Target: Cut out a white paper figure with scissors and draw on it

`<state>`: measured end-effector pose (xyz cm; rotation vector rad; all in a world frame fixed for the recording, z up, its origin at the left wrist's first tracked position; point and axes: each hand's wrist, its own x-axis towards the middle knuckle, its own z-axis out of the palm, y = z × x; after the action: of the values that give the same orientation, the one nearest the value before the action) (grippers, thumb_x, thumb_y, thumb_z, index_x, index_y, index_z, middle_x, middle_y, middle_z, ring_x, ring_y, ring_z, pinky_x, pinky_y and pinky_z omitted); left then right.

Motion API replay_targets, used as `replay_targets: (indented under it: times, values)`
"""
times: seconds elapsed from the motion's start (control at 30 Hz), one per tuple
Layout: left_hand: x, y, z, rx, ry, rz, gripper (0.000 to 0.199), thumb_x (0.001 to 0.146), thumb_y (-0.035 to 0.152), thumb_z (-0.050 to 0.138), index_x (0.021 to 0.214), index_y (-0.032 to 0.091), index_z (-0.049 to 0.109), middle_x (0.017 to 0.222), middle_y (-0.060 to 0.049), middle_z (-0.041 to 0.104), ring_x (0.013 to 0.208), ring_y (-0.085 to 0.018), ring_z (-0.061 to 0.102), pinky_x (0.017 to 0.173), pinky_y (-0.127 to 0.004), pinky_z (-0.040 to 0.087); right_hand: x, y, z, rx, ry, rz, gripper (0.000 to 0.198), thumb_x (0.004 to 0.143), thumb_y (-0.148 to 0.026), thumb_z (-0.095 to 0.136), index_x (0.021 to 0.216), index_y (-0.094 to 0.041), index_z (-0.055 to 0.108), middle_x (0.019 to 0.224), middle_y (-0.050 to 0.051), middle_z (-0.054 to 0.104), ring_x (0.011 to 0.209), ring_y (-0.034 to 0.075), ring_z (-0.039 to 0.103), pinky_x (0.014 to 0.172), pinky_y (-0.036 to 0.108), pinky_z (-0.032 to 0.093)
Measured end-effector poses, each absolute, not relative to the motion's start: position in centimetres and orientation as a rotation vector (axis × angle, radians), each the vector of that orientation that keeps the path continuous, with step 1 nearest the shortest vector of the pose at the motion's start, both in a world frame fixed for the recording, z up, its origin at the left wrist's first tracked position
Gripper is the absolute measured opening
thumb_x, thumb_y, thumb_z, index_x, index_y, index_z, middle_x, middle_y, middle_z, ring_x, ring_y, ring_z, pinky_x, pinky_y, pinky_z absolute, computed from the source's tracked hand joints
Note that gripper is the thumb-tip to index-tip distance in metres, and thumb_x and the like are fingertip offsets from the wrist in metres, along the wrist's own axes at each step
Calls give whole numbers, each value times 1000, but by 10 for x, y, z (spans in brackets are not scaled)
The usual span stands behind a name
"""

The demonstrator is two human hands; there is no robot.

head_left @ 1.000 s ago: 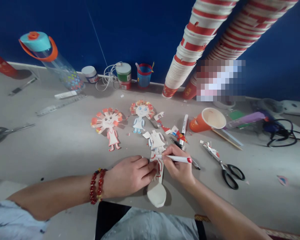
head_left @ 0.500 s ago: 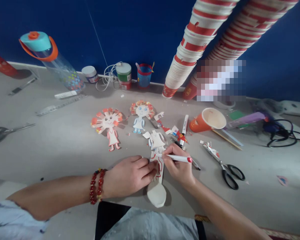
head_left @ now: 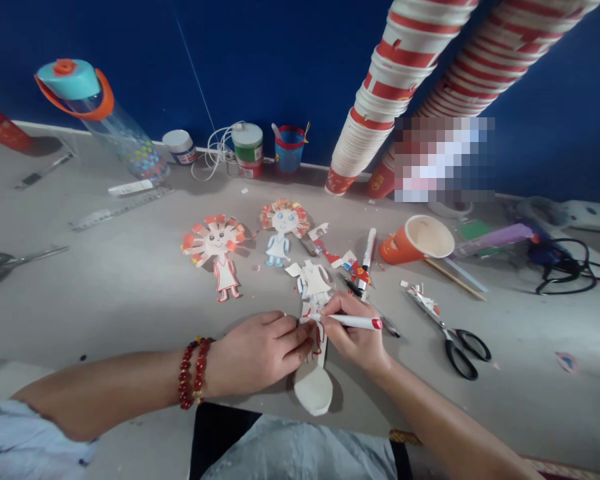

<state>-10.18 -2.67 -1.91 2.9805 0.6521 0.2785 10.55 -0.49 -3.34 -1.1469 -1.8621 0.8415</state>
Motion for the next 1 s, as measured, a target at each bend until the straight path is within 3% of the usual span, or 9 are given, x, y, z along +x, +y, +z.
replay_targets:
  times: [1.0]
  values:
    - [-102, -26, -19, 2987, 642, 274, 31, 93, 15, 49, 122, 13, 57, 123, -11, 63, 98, -20, 57, 88, -35, 46, 104, -4, -33, -1137, -1889, 842, 13, 71, -9, 50, 65, -21, 50, 52, -5, 50, 44, 10, 42, 45, 22, 33]
